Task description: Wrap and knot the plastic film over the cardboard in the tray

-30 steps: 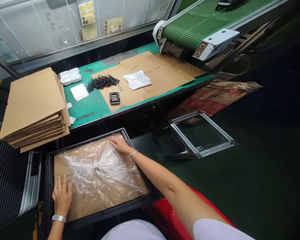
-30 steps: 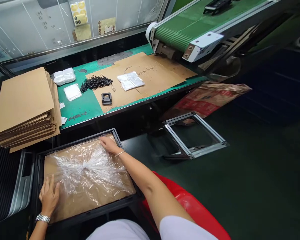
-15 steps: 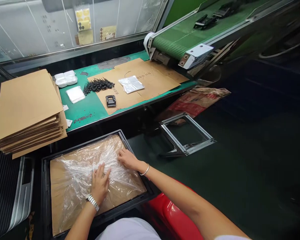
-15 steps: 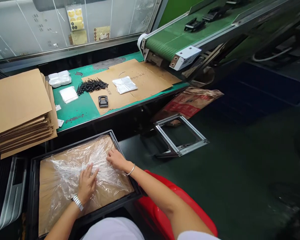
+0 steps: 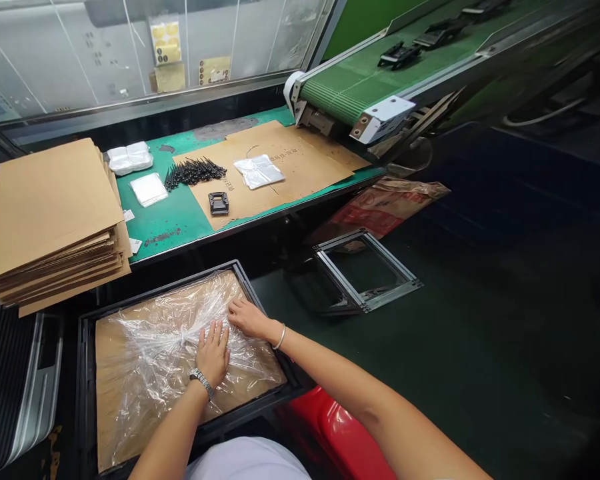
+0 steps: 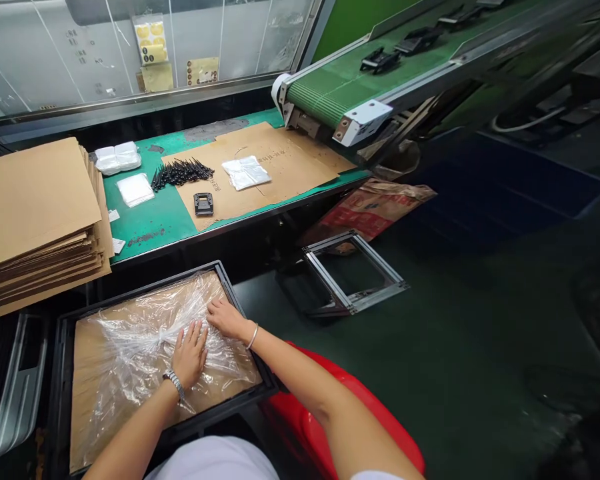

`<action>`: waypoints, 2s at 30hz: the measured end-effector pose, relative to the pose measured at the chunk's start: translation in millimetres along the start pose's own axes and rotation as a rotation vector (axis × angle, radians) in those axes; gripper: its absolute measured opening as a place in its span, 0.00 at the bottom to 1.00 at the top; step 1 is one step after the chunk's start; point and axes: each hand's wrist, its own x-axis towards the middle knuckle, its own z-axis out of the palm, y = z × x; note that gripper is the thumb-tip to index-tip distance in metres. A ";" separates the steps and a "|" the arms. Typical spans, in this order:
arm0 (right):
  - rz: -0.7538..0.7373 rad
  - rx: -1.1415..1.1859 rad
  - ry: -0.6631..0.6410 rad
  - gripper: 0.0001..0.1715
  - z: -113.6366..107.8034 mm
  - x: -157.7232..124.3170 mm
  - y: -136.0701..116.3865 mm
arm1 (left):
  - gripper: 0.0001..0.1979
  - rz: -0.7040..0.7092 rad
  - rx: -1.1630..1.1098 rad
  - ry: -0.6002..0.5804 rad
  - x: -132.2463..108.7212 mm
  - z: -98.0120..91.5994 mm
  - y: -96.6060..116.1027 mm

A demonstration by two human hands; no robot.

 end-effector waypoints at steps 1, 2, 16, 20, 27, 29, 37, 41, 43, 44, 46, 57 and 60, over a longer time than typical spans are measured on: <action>0.001 -0.001 0.000 0.09 -0.8 -0.7 1.1 | 0.25 -0.003 -0.001 0.003 0.2 0.3 0.2; 0.013 -0.003 0.002 0.09 -1.9 -1.7 2.5 | 0.25 -0.005 -0.003 0.008 0.3 0.6 0.4; 0.199 0.091 -0.131 0.08 -34.8 5.4 15.0 | 0.25 -0.014 0.005 0.043 0.2 9.8 0.5; 0.208 0.182 -0.167 0.08 -58.9 -10.3 7.8 | 0.25 -0.014 -0.005 0.033 1.2 7.1 0.5; 0.241 0.373 -0.168 0.07 -76.4 -55.9 -24.8 | 0.26 0.003 0.003 0.023 0.2 12.2 -3.3; 0.302 0.455 -0.134 0.06 -72.5 -63.5 -36.7 | 0.26 0.011 0.007 0.037 -0.2 14.3 -4.7; 0.680 0.938 0.134 0.09 -59.9 -75.8 -45.1 | 0.22 0.023 -0.047 0.092 -0.6 20.2 -11.6; 0.788 1.196 0.358 0.13 -98.1 -106.4 -17.2 | 0.22 0.055 -0.011 0.103 -1.6 25.3 -14.4; 0.844 1.238 0.467 0.16 -117.5 -126.1 -4.4 | 0.22 0.060 0.003 0.127 -2.4 24.0 -14.0; 0.878 1.230 0.493 0.18 -123.2 -135.4 -0.2 | 0.22 0.065 0.006 0.137 -2.8 22.4 -13.5; 0.958 1.222 0.520 0.21 -124.1 -150.9 3.4 | 0.22 0.086 0.009 0.148 -3.8 18.4 -12.5; 1.132 1.260 0.610 0.31 -63.4 -177.1 -33.4 | 0.23 0.026 -0.295 0.205 2.1 -38.5 18.8; 1.009 1.129 0.580 0.31 -62.5 -164.4 -56.1 | 0.26 0.083 -0.697 0.151 10.1 -70.7 52.5</action>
